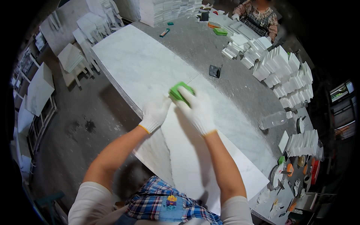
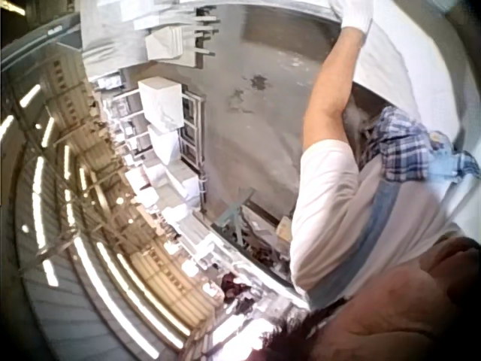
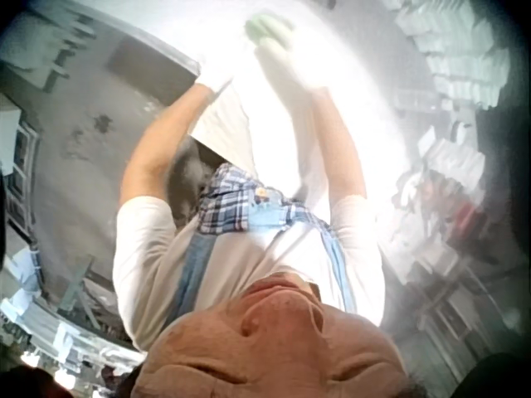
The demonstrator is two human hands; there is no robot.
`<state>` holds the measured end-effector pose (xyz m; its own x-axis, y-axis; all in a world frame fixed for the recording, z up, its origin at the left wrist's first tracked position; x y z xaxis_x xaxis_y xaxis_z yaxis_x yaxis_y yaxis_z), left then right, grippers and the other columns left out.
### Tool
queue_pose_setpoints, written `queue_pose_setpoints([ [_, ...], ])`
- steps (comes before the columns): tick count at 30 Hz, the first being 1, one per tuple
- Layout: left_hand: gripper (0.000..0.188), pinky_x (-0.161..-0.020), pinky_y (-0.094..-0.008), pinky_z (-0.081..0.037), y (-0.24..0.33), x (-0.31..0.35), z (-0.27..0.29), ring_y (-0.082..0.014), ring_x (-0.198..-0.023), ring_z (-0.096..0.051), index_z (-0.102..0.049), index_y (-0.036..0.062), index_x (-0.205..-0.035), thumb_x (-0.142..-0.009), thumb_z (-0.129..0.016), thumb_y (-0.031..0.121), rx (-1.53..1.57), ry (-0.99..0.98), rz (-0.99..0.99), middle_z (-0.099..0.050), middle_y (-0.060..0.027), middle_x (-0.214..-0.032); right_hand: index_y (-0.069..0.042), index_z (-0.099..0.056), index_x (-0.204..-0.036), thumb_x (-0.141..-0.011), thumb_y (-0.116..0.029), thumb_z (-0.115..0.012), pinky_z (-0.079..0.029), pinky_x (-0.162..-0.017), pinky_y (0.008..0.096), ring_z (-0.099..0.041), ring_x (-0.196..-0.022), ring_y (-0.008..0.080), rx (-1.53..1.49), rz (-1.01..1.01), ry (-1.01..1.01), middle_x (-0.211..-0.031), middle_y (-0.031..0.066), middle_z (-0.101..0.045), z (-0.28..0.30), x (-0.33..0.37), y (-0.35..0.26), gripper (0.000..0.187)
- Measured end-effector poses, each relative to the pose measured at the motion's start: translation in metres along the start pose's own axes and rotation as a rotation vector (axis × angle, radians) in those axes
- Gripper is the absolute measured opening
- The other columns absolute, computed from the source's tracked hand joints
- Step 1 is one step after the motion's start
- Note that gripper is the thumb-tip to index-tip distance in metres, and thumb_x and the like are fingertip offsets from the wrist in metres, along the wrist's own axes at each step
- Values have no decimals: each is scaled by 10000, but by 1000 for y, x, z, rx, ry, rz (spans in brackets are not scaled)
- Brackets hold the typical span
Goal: The person handles large white rectangular tiles at a workbench. They wipe the surface of a tile with a green sponge, then use a metal scraper to clean the edges and corners. The person repeatedly flips and repositions the tile to access different sides while other workers handle similar items in the background.
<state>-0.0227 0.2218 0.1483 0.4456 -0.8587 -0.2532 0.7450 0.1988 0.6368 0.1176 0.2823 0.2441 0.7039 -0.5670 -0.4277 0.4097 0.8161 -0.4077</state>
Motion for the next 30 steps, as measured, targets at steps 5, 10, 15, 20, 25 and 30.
queue_pose_setpoints([
  [5,417,-704,-535,-490,4,1,1,-432,-733,-648,-655,48,-890,-978,-413,376,-50,-68,27,-667,-224,-763,-174,-643,-1292,-870,-368,-631,-486,-943,428,-614,-1101,374,-91,-146,-110,-1267,164,-634,-21,-27,6,465],
  [10,431,-721,-530,-490,-3,6,6,-428,-750,-650,-654,51,-895,-985,-418,400,74,-50,84,-670,-221,-775,-177,-613,-1348,-880,-420,-621,-485,-967,373,-624,-1153,334,-124,-400,-216,-1306,146,-627,20,57,64,527],
  [15,449,-722,-527,-488,-3,3,0,-423,-759,-651,-656,54,-872,-989,-425,421,34,3,31,-669,-217,-776,-166,-612,-1344,-900,-422,-603,-500,-926,391,-650,-1072,354,-148,-370,-174,-1224,160,-664,-3,20,45,512],
  [20,451,-723,-532,-493,12,-1,5,-424,-760,-651,-660,50,-850,-981,-426,413,48,-68,41,-668,-227,-784,-183,-610,-1345,-908,-427,-587,-499,-926,398,-650,-1073,367,-137,-408,-235,-1228,175,-659,-31,-26,31,501],
  [25,431,-741,-513,-491,-9,5,0,-419,-802,-652,-666,66,-899,-980,-433,419,52,-78,102,-670,-222,-819,-205,-605,-1360,-901,-417,-604,-497,-935,401,-651,-1082,362,-146,-330,-196,-1210,186,-669,-3,29,53,506],
  [30,459,-744,-534,-495,-2,5,0,-432,-766,-650,-654,42,-912,-988,-384,405,37,-84,70,-669,-230,-791,-204,-613,-1349,-891,-410,-616,-504,-925,402,-636,-1105,363,-166,-365,-197,-1267,172,-639,-12,13,40,502],
])
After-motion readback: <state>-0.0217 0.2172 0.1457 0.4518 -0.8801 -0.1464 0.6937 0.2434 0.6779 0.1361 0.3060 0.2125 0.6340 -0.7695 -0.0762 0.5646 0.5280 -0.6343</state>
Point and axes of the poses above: each hand's wrist, its own x-axis away from the middle knuckle, its own z-axis out of the back of the hand, y = z × x, the point moved 9 cm from there along -x, towards the middle knuckle
